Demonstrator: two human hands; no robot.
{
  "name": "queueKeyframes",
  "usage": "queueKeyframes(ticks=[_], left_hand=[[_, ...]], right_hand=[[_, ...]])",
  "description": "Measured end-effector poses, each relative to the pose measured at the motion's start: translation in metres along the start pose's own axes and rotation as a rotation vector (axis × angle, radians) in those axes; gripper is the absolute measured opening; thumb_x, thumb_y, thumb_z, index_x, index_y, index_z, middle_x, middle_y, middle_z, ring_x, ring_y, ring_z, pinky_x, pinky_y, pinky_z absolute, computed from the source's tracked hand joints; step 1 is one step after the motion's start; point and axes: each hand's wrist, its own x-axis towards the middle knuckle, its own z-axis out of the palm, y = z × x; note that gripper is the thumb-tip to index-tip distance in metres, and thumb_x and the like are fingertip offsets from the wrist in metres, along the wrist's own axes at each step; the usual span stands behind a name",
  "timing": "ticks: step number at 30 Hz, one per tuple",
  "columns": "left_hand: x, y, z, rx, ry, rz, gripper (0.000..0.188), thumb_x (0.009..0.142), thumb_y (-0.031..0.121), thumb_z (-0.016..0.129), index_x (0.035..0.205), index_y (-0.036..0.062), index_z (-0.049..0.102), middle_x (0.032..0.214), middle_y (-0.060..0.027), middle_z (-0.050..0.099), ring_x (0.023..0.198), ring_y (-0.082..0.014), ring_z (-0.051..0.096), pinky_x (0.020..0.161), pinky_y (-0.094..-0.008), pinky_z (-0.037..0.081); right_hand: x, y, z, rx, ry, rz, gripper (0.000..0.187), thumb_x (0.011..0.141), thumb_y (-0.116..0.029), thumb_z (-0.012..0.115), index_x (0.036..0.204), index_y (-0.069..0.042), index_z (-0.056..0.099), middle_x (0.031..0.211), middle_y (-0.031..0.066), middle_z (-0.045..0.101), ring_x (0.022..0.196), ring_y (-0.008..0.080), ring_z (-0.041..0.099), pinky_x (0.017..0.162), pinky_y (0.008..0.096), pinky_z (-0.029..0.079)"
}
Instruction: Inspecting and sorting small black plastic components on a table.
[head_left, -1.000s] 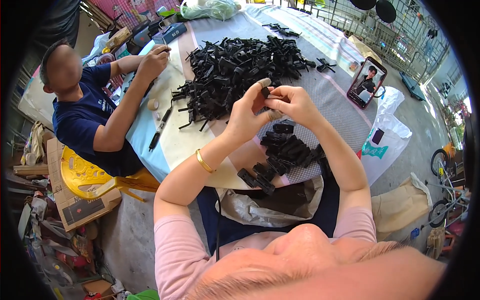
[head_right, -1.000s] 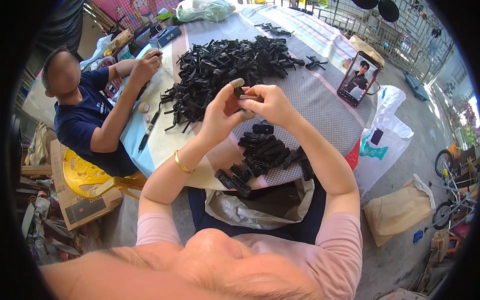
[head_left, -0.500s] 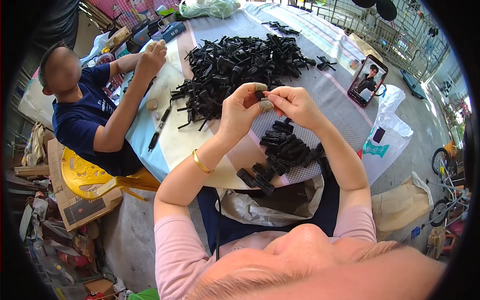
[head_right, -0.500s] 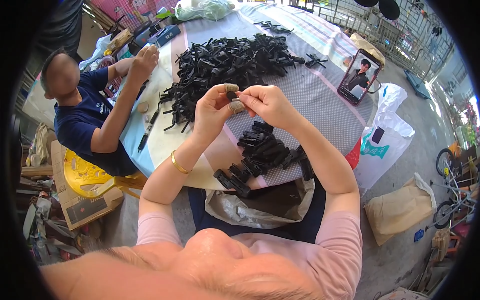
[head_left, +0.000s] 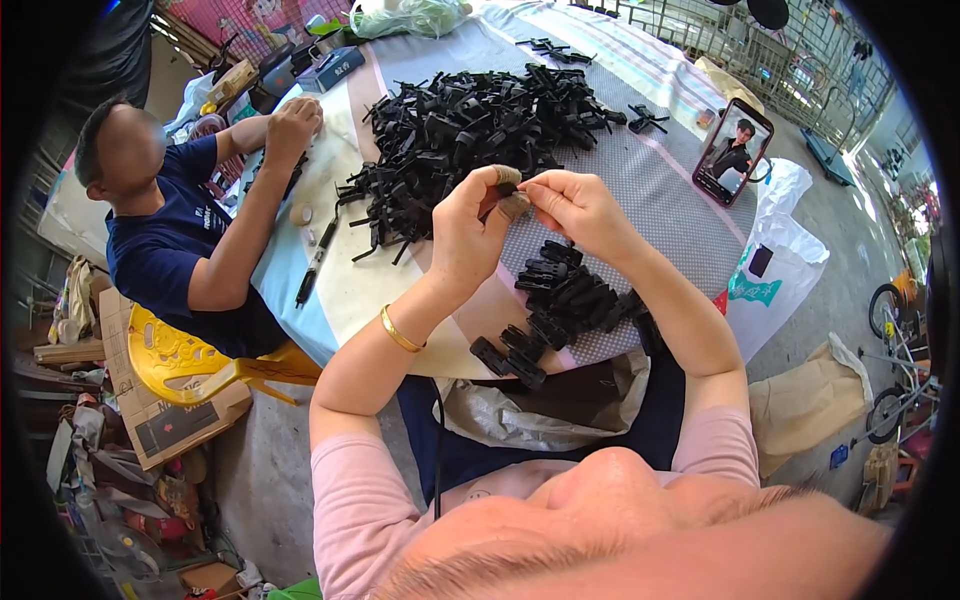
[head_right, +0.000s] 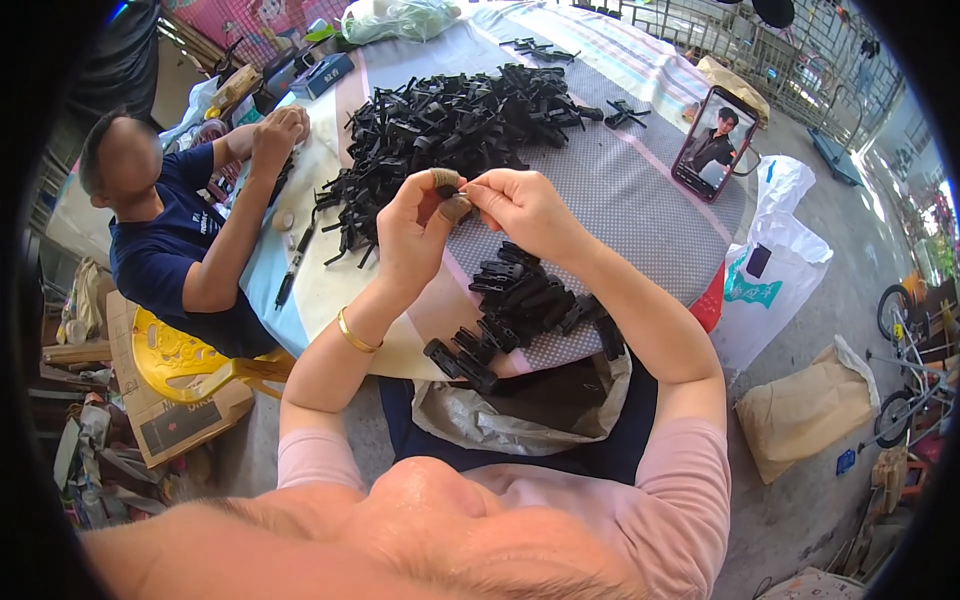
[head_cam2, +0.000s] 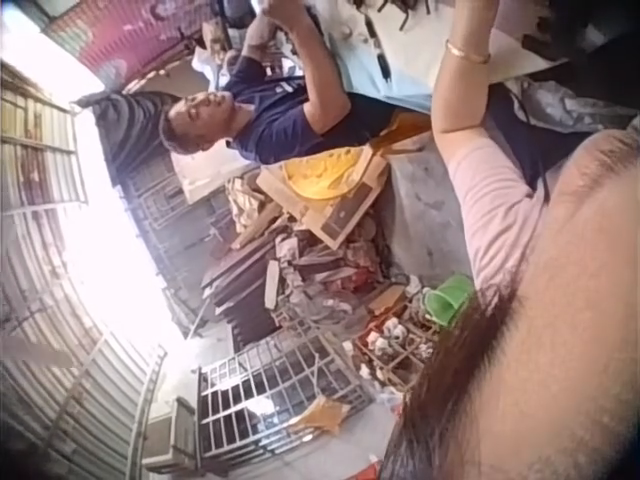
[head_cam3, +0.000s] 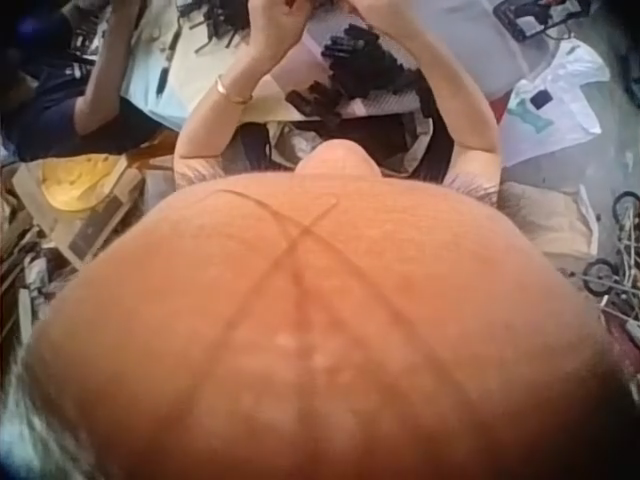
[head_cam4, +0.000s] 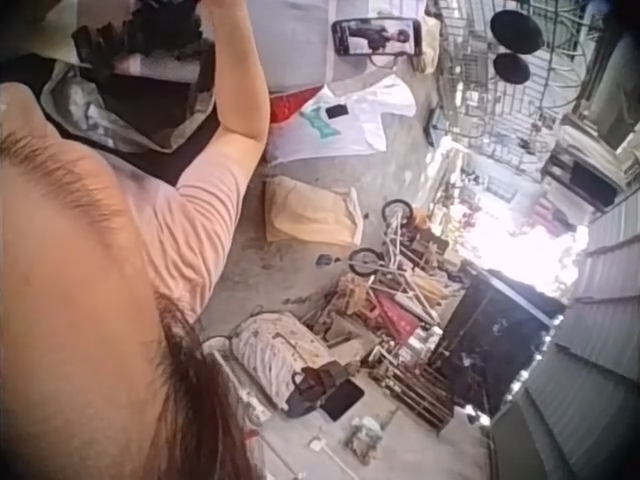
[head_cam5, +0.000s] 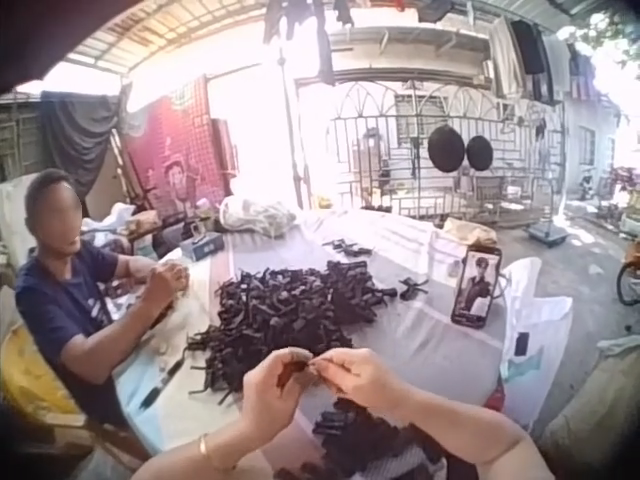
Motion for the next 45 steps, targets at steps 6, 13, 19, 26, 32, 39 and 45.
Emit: queueKeyframes(ticks=[6,13,19,26,32,39,45], left_hand=[[-0.001,0.009,0.000,0.232,-0.043,0.014,0.058,0.068,0.000,0.069,0.119,0.0040,0.041,0.091,-0.0120,0.061,0.078,-0.0156,0.062,0.072,-0.0269,0.049],[0.013,0.013,-0.027,-0.407,-0.409,-0.176,0.070,0.066,0.002,0.073,0.124,0.0045,0.035,0.110,-0.0102,0.054,0.100,-0.0185,0.054,0.087,-0.0319,0.044],[0.011,0.005,-0.022,-0.830,-0.494,-0.404,0.026,0.074,0.005,0.066,0.094,0.0017,0.050,0.089,-0.0069,0.058,0.084,-0.0187,0.061,0.077,-0.0280,0.048],[0.009,0.006,-0.019,-0.594,-0.408,-0.410,0.010,0.080,0.002,0.058,0.087,-0.0012,0.050,0.084,-0.0054,0.057,0.083,-0.0150,0.061,0.075,-0.0236,0.049],[0.008,0.010,-0.011,-0.438,-0.194,-0.273,0.012,0.081,-0.003,0.054,0.090,-0.0034,0.047,0.089,-0.0087,0.057,0.084,-0.0141,0.060,0.074,-0.0235,0.049],[0.003,0.009,-0.008,-0.286,-0.161,-0.174,0.022,0.082,-0.004,0.054,0.103,-0.0036,0.048,0.094,-0.0099,0.060,0.086,-0.0149,0.060,0.076,-0.0241,0.049],[-0.001,0.003,-0.005,-0.232,-0.112,-0.115,0.021,0.079,-0.006,0.058,0.098,-0.0028,0.051,0.087,-0.0060,0.060,0.081,-0.0097,0.058,0.072,-0.0210,0.048]], right_hand=[[0.001,-0.005,-0.008,-0.354,0.054,-0.222,0.021,0.076,-0.018,0.067,0.084,0.001,0.062,0.064,0.0012,0.058,0.057,0.0045,0.048,0.051,0.0184,0.039],[0.004,-0.013,-0.035,0.063,-0.007,-0.108,0.015,0.079,-0.010,0.063,0.088,0.002,0.063,0.073,0.0002,0.061,0.062,0.0035,0.050,0.053,0.0177,0.040],[0.004,-0.005,-0.028,0.123,-0.245,-0.102,0.018,0.079,-0.009,0.063,0.094,0.001,0.061,0.077,0.0005,0.061,0.069,0.0043,0.052,0.061,0.0174,0.043],[0.005,-0.004,-0.024,0.100,-0.242,-0.149,0.019,0.079,-0.008,0.062,0.097,0.001,0.061,0.078,0.0026,0.061,0.070,0.0052,0.054,0.061,0.0179,0.044],[0.002,-0.004,-0.021,-0.081,-0.039,-0.199,0.014,0.087,-0.011,0.052,0.092,0.000,0.058,0.067,-0.0015,0.052,0.060,0.0037,0.045,0.055,0.0177,0.039],[0.001,-0.005,-0.014,-0.191,-0.039,-0.214,0.013,0.086,-0.010,0.052,0.083,0.002,0.057,0.062,0.0014,0.055,0.057,0.0055,0.049,0.052,0.0189,0.040],[-0.002,-0.009,-0.009,-0.173,-0.032,-0.171,0.013,0.084,-0.008,0.053,0.080,0.003,0.059,0.061,0.0036,0.057,0.054,0.0070,0.051,0.051,0.0207,0.042]])
